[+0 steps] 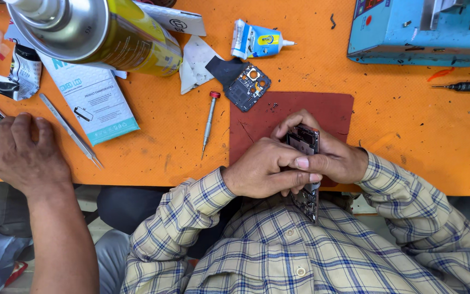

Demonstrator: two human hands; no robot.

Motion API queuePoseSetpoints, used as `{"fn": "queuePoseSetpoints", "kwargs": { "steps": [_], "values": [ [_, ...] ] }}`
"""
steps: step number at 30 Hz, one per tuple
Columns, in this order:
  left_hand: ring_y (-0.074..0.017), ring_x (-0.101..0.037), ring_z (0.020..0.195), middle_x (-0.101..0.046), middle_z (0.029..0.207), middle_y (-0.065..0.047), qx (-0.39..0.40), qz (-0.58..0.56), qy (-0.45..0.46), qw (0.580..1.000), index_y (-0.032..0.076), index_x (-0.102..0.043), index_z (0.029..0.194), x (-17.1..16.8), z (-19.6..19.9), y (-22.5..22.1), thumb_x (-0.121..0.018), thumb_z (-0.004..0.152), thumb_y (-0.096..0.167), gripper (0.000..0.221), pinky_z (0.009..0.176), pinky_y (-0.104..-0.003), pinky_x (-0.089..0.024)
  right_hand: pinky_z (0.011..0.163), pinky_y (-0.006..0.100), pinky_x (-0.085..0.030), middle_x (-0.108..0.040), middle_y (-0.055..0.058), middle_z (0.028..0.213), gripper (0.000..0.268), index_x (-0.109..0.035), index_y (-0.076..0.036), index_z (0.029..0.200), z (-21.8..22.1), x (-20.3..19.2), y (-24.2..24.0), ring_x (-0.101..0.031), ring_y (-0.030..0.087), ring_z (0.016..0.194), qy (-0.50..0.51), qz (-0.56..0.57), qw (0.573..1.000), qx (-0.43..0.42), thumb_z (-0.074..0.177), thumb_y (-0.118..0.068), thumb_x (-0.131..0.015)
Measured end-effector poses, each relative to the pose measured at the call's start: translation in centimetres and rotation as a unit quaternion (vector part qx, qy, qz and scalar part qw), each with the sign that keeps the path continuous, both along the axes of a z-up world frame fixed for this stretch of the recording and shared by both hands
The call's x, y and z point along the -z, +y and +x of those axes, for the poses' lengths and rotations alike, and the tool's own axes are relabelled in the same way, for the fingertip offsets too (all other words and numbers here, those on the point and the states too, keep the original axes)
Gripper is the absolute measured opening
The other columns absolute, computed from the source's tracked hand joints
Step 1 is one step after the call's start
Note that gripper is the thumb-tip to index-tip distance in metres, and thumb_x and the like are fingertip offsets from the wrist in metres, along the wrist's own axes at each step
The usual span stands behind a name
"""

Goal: The person unscrews internal parts of a mobile phone using a screwdriver, removes a plastic shield, and detaches the battery.

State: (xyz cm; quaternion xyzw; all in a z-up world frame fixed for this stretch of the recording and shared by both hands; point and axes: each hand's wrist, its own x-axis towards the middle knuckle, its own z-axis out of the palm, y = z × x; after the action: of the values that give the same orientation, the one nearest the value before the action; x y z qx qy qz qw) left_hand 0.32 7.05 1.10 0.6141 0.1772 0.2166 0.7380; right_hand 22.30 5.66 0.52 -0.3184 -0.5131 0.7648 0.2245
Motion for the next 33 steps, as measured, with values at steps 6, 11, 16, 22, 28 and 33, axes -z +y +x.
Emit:
{"fn": "queuePoseSetpoints", "kwargs": {
  "steps": [6,11,16,22,28,33],
  "values": [
    [-0.0085,-0.071,0.062,-0.072,0.075,0.000,-0.024,-0.003,-0.024,0.999,0.009,-0.075,0.104,0.9,0.1,-0.2,-0.067,0.105,0.025,0.018,0.057,-0.025,-0.057,0.118,0.041,-0.040,-0.047,0.016,0.137,0.055,-0.035,-0.003,0.139,0.1,0.7,0.1,-0.048,0.024,0.136,0.036,0.014,0.999,0.004,0.104,-0.039,-0.058],
    [-0.0085,-0.071,0.062,-0.072,0.072,0.000,-0.035,-0.002,-0.019,0.999,0.008,-0.074,0.093,1.2,0.2,-0.3,-0.069,0.103,0.024,0.020,0.056,-0.025,-0.056,0.119,0.041,-0.039,-0.047,0.016,0.136,0.058,-0.035,-0.003,0.140,0.2,0.9,0.2,-0.048,0.024,0.137,0.046,0.034,0.998,0.001,0.104,-0.043,-0.057],
    [-0.0087,-0.072,0.064,-0.071,0.073,0.000,-0.041,0.000,-0.043,0.998,0.007,-0.072,0.090,1.6,0.3,-0.3,-0.070,0.103,0.024,0.022,0.058,-0.025,-0.057,0.119,0.041,-0.040,-0.047,0.016,0.136,0.057,-0.034,-0.003,0.140,0.1,0.9,0.2,-0.048,0.024,0.136,0.043,0.033,0.999,-0.001,0.105,-0.043,-0.057],
    [-0.0080,-0.071,0.061,-0.071,0.070,0.000,-0.024,-0.015,-0.025,0.999,0.007,-0.073,0.090,1.3,0.2,-0.1,-0.069,0.102,0.022,0.019,0.054,-0.025,-0.056,0.117,0.040,-0.040,-0.046,0.016,0.134,0.058,-0.034,-0.003,0.139,0.1,0.9,0.2,-0.048,0.024,0.135,0.042,0.024,0.999,-0.002,0.104,-0.042,-0.058],
    [-0.0069,-0.066,0.059,-0.068,0.068,0.001,-0.022,-0.044,-0.029,0.998,0.007,-0.071,0.086,1.4,-0.3,-0.1,-0.068,0.106,0.022,0.026,0.054,-0.026,-0.051,0.119,0.042,-0.039,-0.047,0.016,0.134,0.054,-0.035,-0.005,0.136,0.2,0.7,0.0,-0.049,0.025,0.135,0.054,-0.004,0.998,0.019,0.102,-0.037,-0.062],
    [-0.0071,-0.066,0.060,-0.067,0.066,0.000,-0.042,-0.004,-0.046,0.998,0.007,-0.072,0.089,1.5,-0.3,-0.2,-0.069,0.104,0.022,0.022,0.056,-0.026,-0.050,0.119,0.042,-0.040,-0.049,0.016,0.134,0.052,-0.035,-0.006,0.137,0.2,0.9,0.0,-0.050,0.025,0.135,0.062,0.003,0.998,0.019,0.103,-0.037,-0.060]
  ]
}}
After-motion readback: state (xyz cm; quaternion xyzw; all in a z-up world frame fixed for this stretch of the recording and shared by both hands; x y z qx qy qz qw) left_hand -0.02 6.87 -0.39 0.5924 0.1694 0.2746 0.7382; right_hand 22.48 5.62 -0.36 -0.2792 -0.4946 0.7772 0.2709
